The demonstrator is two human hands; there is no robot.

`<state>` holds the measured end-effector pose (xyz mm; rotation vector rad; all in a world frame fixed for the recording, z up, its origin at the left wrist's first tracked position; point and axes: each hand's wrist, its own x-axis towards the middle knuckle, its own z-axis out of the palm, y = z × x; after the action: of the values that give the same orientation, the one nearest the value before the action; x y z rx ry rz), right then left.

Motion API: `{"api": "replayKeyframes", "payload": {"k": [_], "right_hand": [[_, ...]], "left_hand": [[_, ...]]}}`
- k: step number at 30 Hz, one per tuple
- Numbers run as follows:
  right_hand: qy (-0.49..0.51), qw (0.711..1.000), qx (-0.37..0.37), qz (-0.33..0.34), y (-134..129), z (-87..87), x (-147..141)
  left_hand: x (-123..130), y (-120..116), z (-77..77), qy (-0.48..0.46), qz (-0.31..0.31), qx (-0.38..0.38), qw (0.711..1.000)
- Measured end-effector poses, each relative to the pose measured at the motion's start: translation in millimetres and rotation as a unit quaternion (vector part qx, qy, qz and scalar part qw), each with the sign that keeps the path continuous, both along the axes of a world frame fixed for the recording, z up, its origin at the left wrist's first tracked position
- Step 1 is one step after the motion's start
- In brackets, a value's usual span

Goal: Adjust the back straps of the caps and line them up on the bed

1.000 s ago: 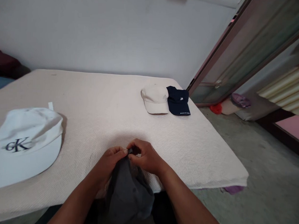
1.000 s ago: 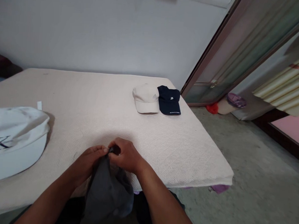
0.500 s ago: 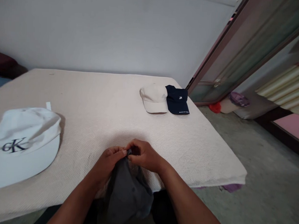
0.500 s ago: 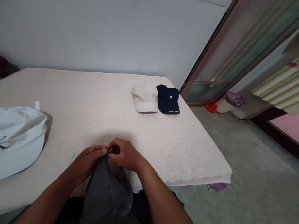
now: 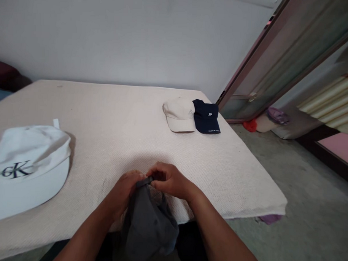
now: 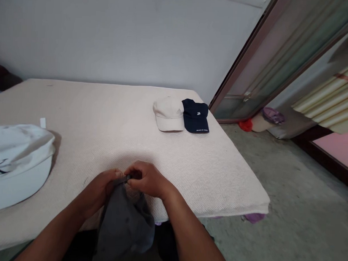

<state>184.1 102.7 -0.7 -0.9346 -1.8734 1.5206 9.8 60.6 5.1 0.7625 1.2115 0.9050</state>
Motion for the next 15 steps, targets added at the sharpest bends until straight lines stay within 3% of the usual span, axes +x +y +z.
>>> {"api": "replayKeyframes", "payload": {"k": [7,11,15], "right_hand": [[0.089,0.985,-0.132,0.060,1,0.8,5],[0.079,0.981,-0.174,0.040,4,-2.4,9],[0.107,0.965,-0.237,0.036,4,-2.5,11]], "left_hand": [[-1,1,4.6,-0.005,-0.045,-0.001,0.999],[2,1,5.3,-0.044,-0.047,-0.035,0.997],[5,1,7.9,-0.041,-0.043,-0.023,0.998]]}}
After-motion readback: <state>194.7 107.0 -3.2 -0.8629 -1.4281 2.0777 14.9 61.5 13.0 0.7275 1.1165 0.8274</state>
